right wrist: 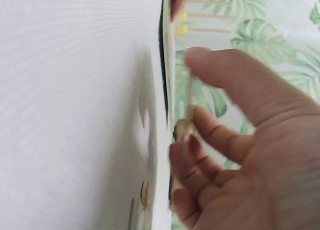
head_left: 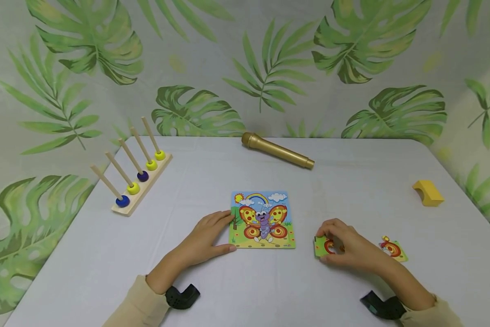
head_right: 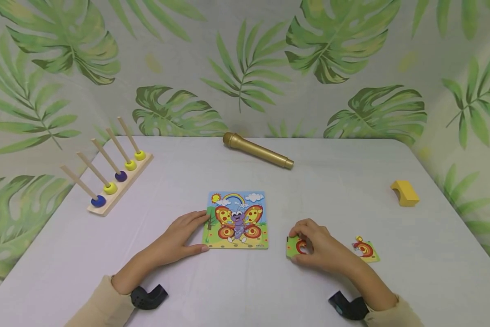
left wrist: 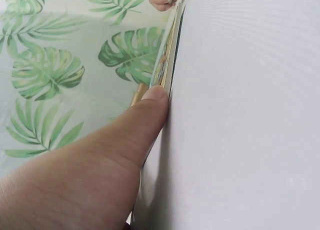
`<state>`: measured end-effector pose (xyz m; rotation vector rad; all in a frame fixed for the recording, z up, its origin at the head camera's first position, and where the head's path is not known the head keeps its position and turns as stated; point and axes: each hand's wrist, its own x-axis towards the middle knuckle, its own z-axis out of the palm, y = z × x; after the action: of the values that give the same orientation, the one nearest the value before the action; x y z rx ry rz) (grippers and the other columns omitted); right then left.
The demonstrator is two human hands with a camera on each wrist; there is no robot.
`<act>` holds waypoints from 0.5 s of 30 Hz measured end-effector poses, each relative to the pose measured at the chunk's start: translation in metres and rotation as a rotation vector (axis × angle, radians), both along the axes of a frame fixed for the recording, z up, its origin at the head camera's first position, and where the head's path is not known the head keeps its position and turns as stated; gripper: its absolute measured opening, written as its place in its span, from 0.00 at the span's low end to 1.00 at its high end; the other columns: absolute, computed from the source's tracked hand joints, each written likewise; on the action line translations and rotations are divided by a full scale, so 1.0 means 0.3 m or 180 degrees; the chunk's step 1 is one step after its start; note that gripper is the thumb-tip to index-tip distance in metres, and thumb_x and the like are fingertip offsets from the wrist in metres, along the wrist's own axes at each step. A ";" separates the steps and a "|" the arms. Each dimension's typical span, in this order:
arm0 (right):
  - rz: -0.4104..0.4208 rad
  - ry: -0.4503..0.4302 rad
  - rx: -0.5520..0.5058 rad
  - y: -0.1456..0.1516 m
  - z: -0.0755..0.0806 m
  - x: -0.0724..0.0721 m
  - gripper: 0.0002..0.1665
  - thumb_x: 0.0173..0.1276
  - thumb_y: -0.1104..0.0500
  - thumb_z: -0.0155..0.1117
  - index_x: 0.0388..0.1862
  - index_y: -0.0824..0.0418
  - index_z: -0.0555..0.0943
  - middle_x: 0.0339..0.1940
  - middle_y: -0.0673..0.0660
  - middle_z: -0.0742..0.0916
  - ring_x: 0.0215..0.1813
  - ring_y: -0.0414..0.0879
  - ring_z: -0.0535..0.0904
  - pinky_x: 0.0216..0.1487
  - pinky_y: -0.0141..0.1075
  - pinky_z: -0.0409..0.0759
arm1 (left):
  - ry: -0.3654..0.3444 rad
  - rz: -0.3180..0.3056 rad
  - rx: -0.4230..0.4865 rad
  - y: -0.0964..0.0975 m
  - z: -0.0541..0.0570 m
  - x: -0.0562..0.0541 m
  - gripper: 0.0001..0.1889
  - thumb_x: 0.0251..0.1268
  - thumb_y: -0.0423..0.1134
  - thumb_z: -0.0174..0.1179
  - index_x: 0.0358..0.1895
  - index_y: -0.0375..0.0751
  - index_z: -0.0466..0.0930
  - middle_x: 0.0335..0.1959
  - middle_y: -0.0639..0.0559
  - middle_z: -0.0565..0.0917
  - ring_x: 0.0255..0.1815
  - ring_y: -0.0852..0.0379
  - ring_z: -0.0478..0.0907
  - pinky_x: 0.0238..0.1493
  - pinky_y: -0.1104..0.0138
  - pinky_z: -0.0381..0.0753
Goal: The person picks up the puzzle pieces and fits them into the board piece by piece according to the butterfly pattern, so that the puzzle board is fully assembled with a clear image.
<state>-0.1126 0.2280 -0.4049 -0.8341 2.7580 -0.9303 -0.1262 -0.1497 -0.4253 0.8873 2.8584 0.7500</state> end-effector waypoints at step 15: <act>0.0330 0.0485 -0.1071 -0.278 0.078 -0.025 0.29 0.47 0.61 0.73 0.50 0.59 0.76 0.52 0.54 0.74 0.47 0.43 0.71 0.48 0.36 0.73 | -0.0012 0.0019 -0.0010 -0.002 -0.006 -0.001 0.41 0.54 0.64 0.53 0.67 0.44 0.57 0.68 0.51 0.57 0.67 0.50 0.49 0.64 0.55 0.49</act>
<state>-0.1199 0.1445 -0.3816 -1.1295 2.6871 -1.3875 -0.1265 -0.1503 -0.4271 0.8766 2.8593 0.7468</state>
